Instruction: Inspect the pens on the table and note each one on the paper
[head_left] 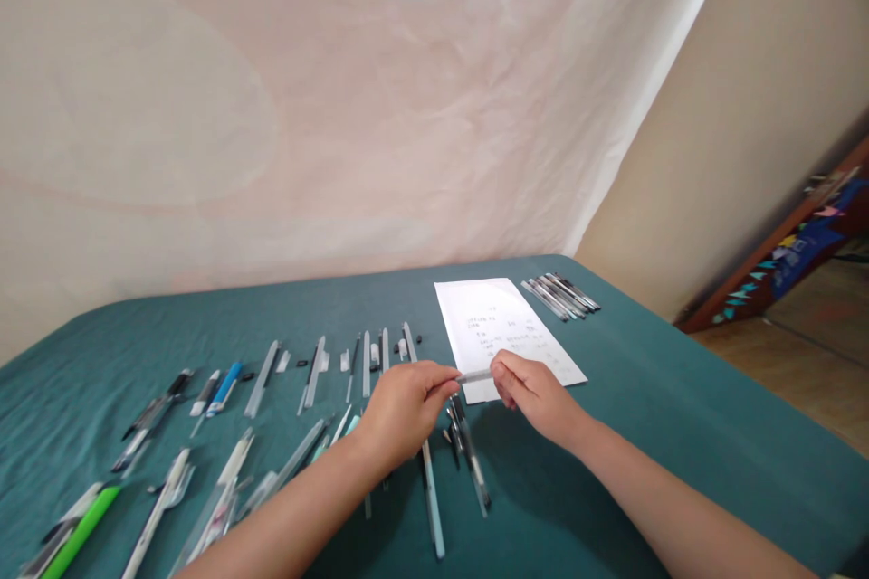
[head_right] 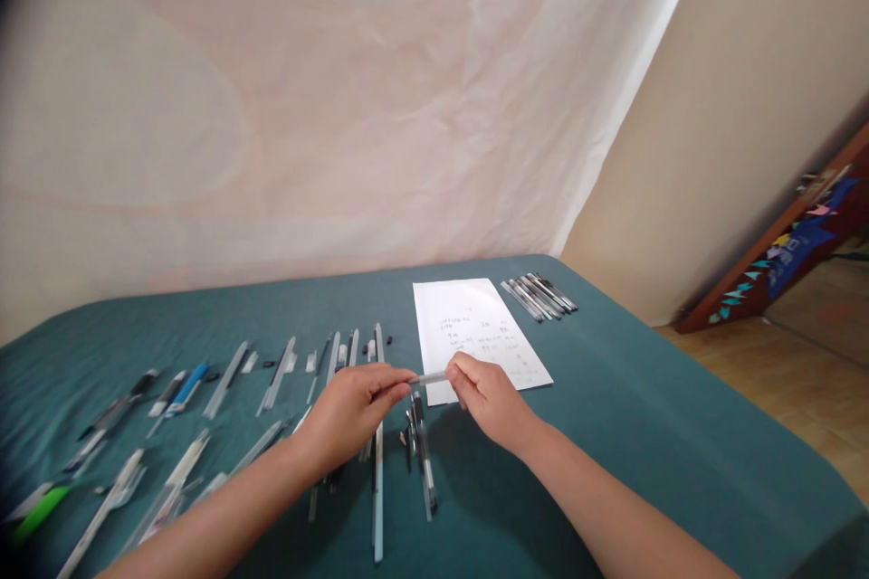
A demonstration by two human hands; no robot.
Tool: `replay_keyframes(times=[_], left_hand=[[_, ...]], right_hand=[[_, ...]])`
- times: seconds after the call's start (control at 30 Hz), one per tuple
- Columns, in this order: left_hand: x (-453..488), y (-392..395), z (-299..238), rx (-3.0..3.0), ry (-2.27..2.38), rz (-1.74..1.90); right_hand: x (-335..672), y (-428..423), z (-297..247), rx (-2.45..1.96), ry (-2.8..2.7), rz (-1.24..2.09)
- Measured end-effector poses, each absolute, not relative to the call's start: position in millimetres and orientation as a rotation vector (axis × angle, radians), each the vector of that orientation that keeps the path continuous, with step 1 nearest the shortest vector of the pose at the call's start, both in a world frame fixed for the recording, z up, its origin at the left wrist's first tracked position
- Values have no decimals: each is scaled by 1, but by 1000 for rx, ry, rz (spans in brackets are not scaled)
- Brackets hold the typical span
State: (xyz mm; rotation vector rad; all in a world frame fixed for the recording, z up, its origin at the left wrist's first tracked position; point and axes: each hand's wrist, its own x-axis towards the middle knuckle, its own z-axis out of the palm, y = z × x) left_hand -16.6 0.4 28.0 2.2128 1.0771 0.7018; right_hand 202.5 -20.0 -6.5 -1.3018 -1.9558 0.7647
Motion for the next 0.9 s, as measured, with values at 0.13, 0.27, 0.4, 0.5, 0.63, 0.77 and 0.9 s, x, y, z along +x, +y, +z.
replay_keyframes(times=[0.13,0.27,0.4,0.5,0.63,0.77,0.9], left_hand=[[-23,11,26,2104,1117,635],[-28,20,23,1980,1042,498],[-25,15,20,1991,1096,547],[-21,8,22,2100,1139,664],[-22,9,26,2089,1143,822],[-25,21,24,1516,1040,1034],[-21,24,19,875,778,1127]], right_hand=[[202,-18,-9,-1291,-1991,783],[203,-21,-5,-1250,-2118,604],[202,-23,-2,-1261,-2072,638],[202,-23,-3,-1268,-2017,736],[200,-21,-6,-1266,-1904,866],[193,-22,-7,-1211,-1752,1049],[182,-30,-6,-1130,-1741,1210]])
